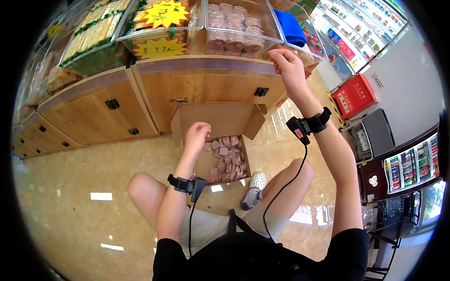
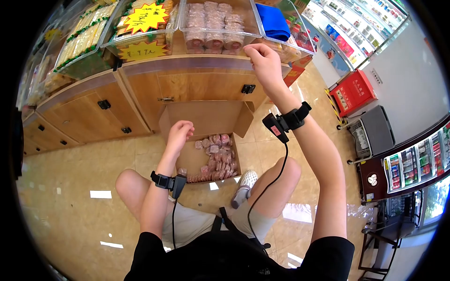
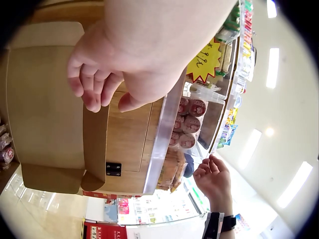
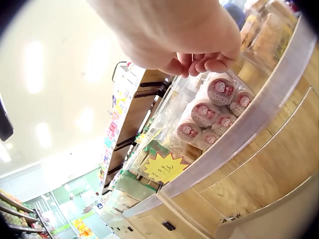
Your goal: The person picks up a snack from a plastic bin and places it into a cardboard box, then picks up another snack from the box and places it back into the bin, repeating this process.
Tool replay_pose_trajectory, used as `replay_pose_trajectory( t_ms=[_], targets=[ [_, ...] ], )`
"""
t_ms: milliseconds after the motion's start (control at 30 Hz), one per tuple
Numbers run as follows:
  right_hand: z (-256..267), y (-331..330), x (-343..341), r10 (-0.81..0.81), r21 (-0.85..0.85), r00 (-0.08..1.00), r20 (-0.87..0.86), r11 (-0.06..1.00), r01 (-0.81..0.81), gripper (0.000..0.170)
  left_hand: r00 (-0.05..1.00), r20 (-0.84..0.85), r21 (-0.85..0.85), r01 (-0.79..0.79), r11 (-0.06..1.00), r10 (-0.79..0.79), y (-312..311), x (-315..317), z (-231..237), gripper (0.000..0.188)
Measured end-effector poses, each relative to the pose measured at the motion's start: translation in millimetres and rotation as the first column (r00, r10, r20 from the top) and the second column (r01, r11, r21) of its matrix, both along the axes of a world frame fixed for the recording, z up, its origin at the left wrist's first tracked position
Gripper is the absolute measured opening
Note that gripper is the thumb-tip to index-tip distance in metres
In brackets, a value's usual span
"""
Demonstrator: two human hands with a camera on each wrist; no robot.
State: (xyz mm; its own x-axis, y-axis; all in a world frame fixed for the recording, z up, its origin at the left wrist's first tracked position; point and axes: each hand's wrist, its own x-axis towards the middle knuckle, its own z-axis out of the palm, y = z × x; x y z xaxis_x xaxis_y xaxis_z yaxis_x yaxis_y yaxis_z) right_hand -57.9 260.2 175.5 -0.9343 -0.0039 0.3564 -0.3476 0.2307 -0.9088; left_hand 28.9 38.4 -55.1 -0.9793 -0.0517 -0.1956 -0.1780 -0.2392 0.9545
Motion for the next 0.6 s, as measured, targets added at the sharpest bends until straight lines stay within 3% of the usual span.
replay_pose_trajectory(
  t_ms=[600],
  targets=[
    [-96.3,23.4,10.9,0.043,-0.225,0.966,0.256,0.974,0.017,0.016,0.997,0.056,-0.08,0.06,0.995,-0.055,7.2,-8.2,-29.2,0.018]
  ],
)
